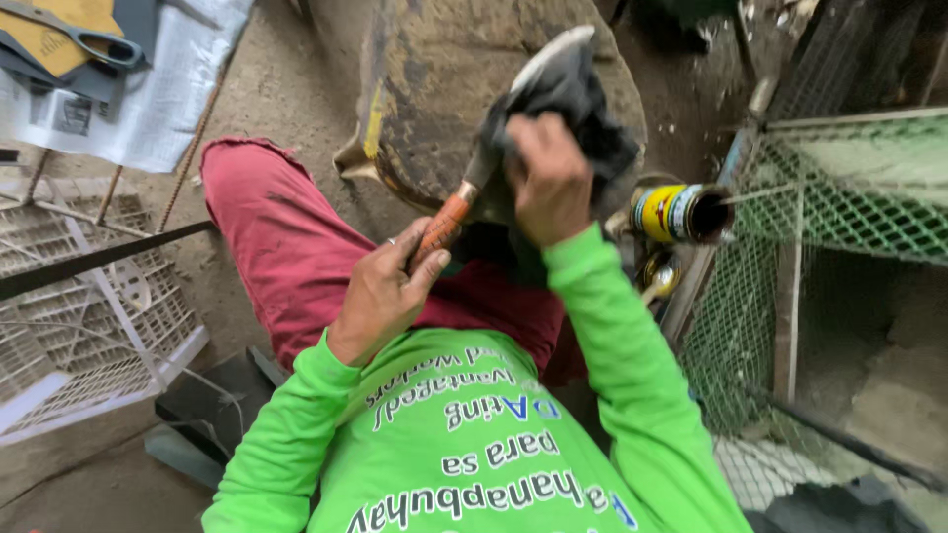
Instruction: The person applies dark paint to the blade and handle of a cleaver using a brush, then places it on a metal rack. They repeat the process with a second knife, painting its blade and handle before wiping it with a cloth.
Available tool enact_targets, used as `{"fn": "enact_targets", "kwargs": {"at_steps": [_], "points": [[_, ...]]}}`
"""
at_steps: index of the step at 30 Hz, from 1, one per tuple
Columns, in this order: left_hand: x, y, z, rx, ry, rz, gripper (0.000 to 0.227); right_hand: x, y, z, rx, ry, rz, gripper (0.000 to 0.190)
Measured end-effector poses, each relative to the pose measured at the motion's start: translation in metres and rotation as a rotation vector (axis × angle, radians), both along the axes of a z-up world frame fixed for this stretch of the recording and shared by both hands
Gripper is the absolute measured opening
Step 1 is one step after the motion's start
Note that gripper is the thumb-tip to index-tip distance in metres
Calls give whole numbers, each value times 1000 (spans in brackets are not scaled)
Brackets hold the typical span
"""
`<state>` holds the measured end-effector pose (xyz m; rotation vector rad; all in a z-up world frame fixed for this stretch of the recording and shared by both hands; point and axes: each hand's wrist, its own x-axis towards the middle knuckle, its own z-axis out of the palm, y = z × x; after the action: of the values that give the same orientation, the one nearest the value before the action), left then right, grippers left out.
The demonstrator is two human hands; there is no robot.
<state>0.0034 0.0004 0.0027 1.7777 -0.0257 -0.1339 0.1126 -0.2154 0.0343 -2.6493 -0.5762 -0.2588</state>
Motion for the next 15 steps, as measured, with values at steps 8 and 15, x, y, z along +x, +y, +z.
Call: {"fn": "enact_targets", "kwargs": {"at_steps": [8, 15], "points": [[-10, 0, 2, -8, 24, -24, 42, 65, -48, -12, -59, -72, -156, 36], [-32, 14, 12, 194, -119, 13, 49, 80, -62, -22, -61, -134, -171, 36]]}}
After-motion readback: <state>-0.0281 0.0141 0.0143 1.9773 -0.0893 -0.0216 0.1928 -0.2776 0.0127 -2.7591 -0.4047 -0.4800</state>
